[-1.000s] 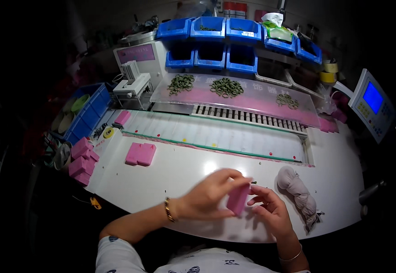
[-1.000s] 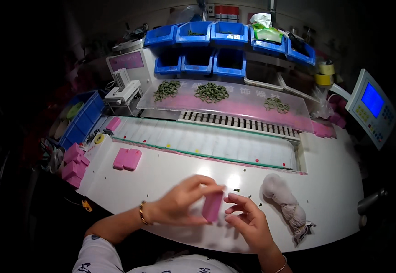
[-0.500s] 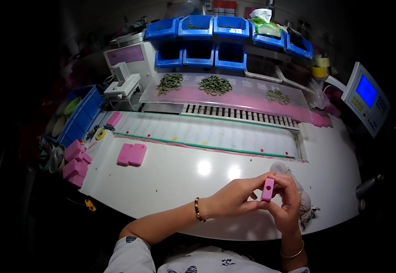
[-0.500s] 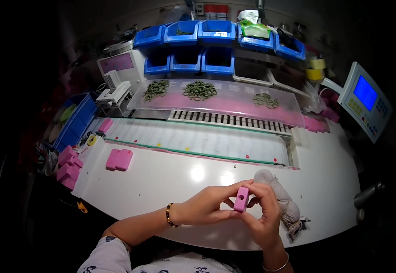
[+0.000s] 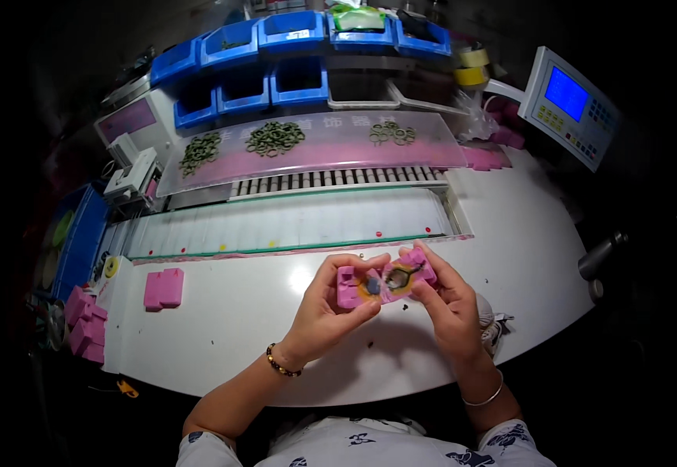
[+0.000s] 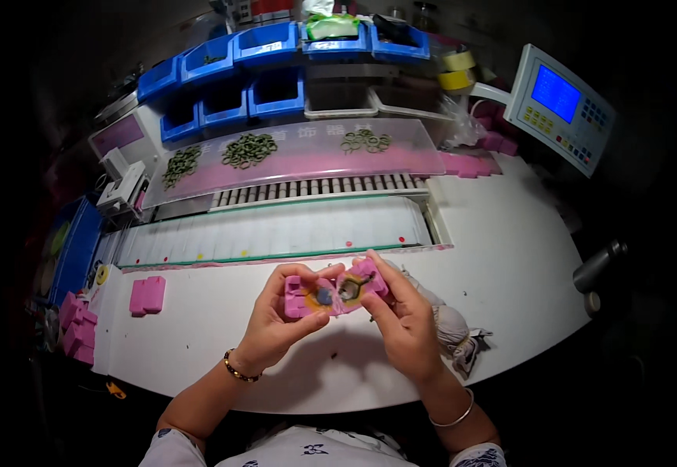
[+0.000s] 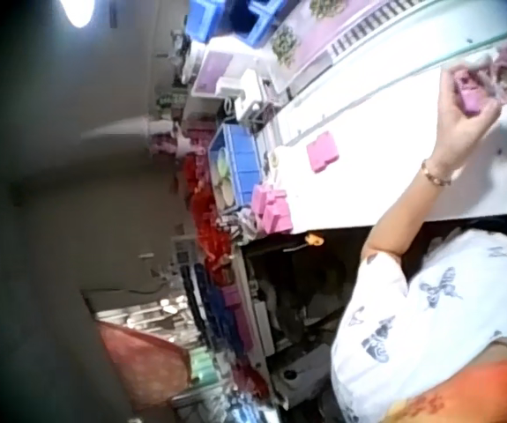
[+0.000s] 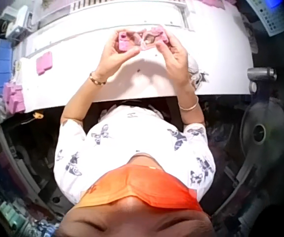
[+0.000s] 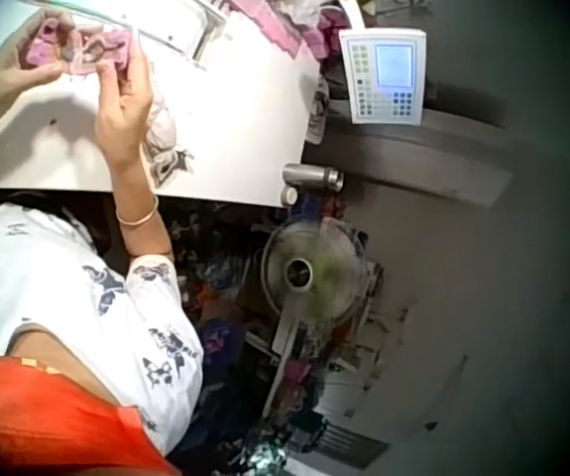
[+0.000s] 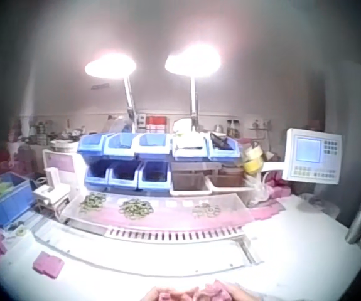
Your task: The person places small green ring-shaped pieces and gold decorative elements into the cavities of a pink silicone mold by hand, then uses a white cloth to press the sections of the mold together.
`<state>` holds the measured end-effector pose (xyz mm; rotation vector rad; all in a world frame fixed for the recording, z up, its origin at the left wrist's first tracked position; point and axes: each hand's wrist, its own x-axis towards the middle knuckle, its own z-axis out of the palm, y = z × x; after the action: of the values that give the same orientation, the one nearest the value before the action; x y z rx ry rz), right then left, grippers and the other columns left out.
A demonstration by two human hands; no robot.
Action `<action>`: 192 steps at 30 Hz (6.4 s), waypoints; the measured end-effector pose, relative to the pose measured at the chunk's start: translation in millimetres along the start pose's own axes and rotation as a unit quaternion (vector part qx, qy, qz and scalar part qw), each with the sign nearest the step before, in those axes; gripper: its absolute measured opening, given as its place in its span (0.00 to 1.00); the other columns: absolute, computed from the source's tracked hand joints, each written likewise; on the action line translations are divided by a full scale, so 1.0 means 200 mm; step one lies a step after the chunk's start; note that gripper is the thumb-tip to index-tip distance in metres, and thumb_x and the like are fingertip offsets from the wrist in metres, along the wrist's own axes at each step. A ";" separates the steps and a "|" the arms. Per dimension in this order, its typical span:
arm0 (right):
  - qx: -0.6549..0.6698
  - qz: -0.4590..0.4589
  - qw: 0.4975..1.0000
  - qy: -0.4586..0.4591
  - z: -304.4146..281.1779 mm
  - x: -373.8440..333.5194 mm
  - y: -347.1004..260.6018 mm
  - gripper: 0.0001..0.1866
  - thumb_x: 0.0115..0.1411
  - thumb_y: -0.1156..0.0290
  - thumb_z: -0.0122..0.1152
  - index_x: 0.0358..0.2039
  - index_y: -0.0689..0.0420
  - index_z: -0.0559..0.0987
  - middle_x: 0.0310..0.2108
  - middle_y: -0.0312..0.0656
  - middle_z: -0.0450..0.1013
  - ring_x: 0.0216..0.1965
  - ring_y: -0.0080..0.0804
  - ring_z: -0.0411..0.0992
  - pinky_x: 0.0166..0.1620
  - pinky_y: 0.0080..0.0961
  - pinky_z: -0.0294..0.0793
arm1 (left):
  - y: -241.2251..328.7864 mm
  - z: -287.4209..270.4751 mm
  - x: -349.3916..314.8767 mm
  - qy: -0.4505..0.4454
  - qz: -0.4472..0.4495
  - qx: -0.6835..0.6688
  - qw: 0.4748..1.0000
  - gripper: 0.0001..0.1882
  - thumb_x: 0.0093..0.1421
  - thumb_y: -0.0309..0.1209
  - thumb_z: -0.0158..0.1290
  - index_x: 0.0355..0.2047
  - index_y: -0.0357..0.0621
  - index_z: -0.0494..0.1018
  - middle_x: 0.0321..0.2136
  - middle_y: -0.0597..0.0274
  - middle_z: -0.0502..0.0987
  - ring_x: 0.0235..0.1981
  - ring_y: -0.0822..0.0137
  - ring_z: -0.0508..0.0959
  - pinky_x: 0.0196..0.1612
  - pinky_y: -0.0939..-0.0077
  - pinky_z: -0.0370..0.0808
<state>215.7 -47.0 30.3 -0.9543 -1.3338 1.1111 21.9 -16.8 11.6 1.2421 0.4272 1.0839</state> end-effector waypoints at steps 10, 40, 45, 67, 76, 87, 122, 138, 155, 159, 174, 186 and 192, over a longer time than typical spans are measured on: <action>0.007 -0.022 0.999 -0.033 0.04 0.04 -0.02 0.18 0.64 0.85 0.44 0.55 0.66 0.70 0.47 0.43 0.73 0.48 0.26 0.72 0.52 0.21 0.71 | -0.04 0.06 0.00 0.028 0.002 -0.093 0.995 0.21 0.58 0.23 0.59 0.46 0.45 0.60 0.49 0.59 0.67 0.56 0.66 0.69 0.55 0.71 0.71; -0.365 -0.266 0.891 -0.053 0.28 0.01 0.00 0.14 0.46 0.80 0.69 0.34 0.56 0.77 0.32 0.39 0.75 0.35 0.38 0.71 0.42 0.34 0.67 | -0.08 -0.02 0.00 0.297 -0.067 -0.125 0.944 0.09 0.69 0.34 0.39 0.34 0.47 0.68 0.25 0.71 0.68 0.25 0.81 0.68 0.29 0.82 0.68; -0.377 -0.286 0.876 -0.086 0.27 0.04 0.00 0.13 0.47 0.80 0.68 0.34 0.57 0.77 0.32 0.41 0.74 0.34 0.40 0.70 0.39 0.33 0.69 | -0.10 -0.01 -0.01 0.307 -0.064 -0.105 0.944 0.09 0.69 0.34 0.40 0.37 0.47 0.69 0.27 0.72 0.68 0.27 0.81 0.68 0.32 0.83 0.68; -0.441 -0.388 0.805 -0.081 0.27 0.02 -0.01 0.15 0.42 0.77 0.63 0.34 0.61 0.78 0.30 0.39 0.71 0.33 0.36 0.69 0.37 0.27 0.72 | -0.03 0.02 -0.01 0.297 -0.113 -0.236 0.919 0.11 0.67 0.38 0.40 0.37 0.45 0.67 0.25 0.59 0.72 0.25 0.67 0.74 0.30 0.75 0.73; -0.062 -0.043 0.995 0.071 0.16 0.16 -0.08 0.05 0.59 0.80 0.62 0.36 0.60 0.77 0.29 0.34 0.73 0.28 0.17 0.67 0.30 0.15 0.64 | -0.01 -0.04 -0.02 0.192 -0.153 -0.114 0.963 0.19 0.68 0.48 0.42 0.33 0.44 0.67 0.19 0.58 0.72 0.17 0.69 0.72 0.22 0.77 0.71; 0.175 0.154 0.972 -0.025 0.14 0.11 0.06 0.14 0.70 0.65 0.47 0.45 0.59 0.77 0.35 0.32 0.72 0.33 0.16 0.65 0.38 0.15 0.65 | -0.03 0.05 -0.01 0.148 -0.066 -0.032 0.986 0.12 0.62 0.27 0.56 0.43 0.37 0.68 0.34 0.63 0.75 0.32 0.79 0.75 0.34 0.85 0.72; -0.302 -0.181 0.933 -0.072 0.05 0.07 0.02 0.05 0.56 0.78 0.63 0.33 0.61 0.77 0.26 0.40 0.72 0.27 0.32 0.69 0.31 0.26 0.69 | 0.02 -0.01 -0.01 0.105 -0.149 -0.032 0.983 0.09 0.60 0.26 0.58 0.39 0.35 0.74 0.31 0.66 0.77 0.30 0.79 0.75 0.36 0.83 0.74; -0.304 -0.168 0.935 -0.068 0.08 0.13 0.01 0.09 0.52 0.78 0.67 0.34 0.60 0.79 0.32 0.42 0.71 0.30 0.33 0.70 0.34 0.26 0.71 | -0.03 -0.04 -0.01 0.110 0.114 0.409 0.898 0.05 0.54 0.17 0.56 0.32 0.35 0.73 0.25 0.63 0.75 0.22 0.78 0.77 0.25 0.85 0.74; -0.120 0.000 0.987 -0.107 0.05 0.16 0.10 0.08 0.55 0.74 0.67 0.35 0.58 0.79 0.32 0.33 0.73 0.30 0.18 0.68 0.31 0.17 0.65 | 0.05 -0.18 -0.01 0.086 -0.103 0.219 0.967 0.05 0.60 0.25 0.58 0.33 0.37 0.75 0.25 0.71 0.76 0.24 0.84 0.72 0.28 0.88 0.70; -0.165 0.015 0.981 -0.099 0.01 0.16 0.07 0.17 0.54 0.72 0.68 0.44 0.57 0.76 0.35 0.34 0.73 0.32 0.18 0.69 0.32 0.16 0.65 | 0.23 -0.29 0.12 0.023 -0.211 0.197 0.957 0.07 0.58 0.28 0.58 0.31 0.37 0.75 0.23 0.69 0.76 0.22 0.82 0.72 0.26 0.86 0.70; -0.174 -0.028 0.984 -0.042 -0.03 0.08 0.00 0.14 0.53 0.76 0.68 0.41 0.58 0.77 0.37 0.38 0.71 0.33 0.21 0.70 0.33 0.17 0.68 | 0.28 -0.26 0.80 0.085 -0.149 0.103 0.980 0.19 0.60 0.42 0.58 0.35 0.36 0.74 0.25 0.63 0.75 0.20 0.75 0.72 0.18 0.72 0.80; -0.378 -0.332 0.864 -0.036 0.01 0.09 0.01 0.15 0.44 0.85 0.62 0.35 0.61 0.79 0.39 0.43 0.75 0.37 0.42 0.75 0.39 0.32 0.77 | -0.09 0.10 0.19 0.098 -0.199 -0.328 0.918 0.31 0.68 0.55 0.41 0.47 0.35 0.72 0.44 0.56 0.76 0.43 0.66 0.77 0.50 0.73 0.74; -0.465 -0.421 0.775 -0.074 0.11 0.01 0.00 0.19 0.45 0.78 0.60 0.42 0.60 0.81 0.46 0.41 0.77 0.42 0.34 0.75 0.39 0.23 0.78 | -0.09 0.01 0.16 0.090 -0.220 -0.345 0.908 0.35 0.68 0.58 0.36 0.47 0.32 0.69 0.33 0.58 0.75 0.32 0.68 0.76 0.37 0.77 0.75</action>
<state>194.4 -45.8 30.9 -0.7502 -2.1941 -0.2536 46.7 9.9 5.2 0.3881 0.3892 0.8442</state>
